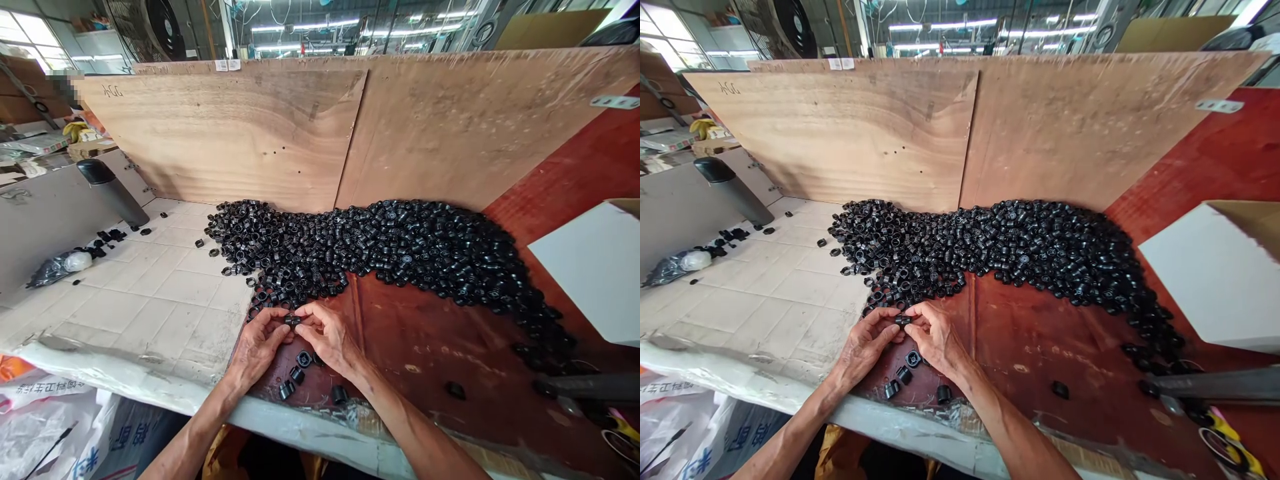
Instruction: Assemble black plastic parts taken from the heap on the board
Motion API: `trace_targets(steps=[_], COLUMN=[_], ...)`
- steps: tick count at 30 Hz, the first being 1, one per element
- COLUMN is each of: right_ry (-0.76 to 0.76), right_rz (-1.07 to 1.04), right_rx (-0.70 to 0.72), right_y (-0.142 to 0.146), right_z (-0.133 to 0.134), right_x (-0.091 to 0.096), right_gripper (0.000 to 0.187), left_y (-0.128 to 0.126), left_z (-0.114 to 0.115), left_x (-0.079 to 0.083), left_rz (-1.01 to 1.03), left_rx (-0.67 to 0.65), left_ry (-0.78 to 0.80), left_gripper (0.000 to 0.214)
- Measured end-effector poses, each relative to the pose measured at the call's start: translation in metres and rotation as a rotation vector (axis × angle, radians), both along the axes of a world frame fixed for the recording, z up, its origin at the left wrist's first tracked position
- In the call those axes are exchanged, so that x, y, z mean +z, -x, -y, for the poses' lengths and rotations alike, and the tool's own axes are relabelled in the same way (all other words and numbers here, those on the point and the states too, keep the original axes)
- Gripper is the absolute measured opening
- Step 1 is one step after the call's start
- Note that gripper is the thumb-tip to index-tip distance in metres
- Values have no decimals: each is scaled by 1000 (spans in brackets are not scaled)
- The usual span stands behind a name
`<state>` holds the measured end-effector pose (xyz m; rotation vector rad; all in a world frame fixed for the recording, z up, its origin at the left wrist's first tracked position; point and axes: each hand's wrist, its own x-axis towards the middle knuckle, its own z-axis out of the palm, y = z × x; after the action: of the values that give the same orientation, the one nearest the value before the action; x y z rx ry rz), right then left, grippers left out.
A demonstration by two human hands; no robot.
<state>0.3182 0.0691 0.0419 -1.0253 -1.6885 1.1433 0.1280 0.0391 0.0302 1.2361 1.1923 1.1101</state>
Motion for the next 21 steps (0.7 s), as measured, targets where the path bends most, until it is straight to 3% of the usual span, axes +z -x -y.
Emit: trace_targets(steps=[3, 10, 18, 21], right_ry=[-43, -104, -241, -275], right_rz=[1, 61, 163, 250], right_rx=[-10, -21, 56, 31], right_y=[0, 0, -4, -3], right_z=[1, 2, 2, 1], right_x=[2, 1, 2, -4], right_gripper=[13, 24, 10, 28], left_y=[0, 4, 3, 3], left_z=[2, 4, 5, 6], left_x=[2, -2, -2, -3], left_rz=[73, -34, -10, -47], left_rx=[-16, -24, -39, -62], left_ry=[29, -66, -101, -133], left_gripper=[33, 26, 24, 24])
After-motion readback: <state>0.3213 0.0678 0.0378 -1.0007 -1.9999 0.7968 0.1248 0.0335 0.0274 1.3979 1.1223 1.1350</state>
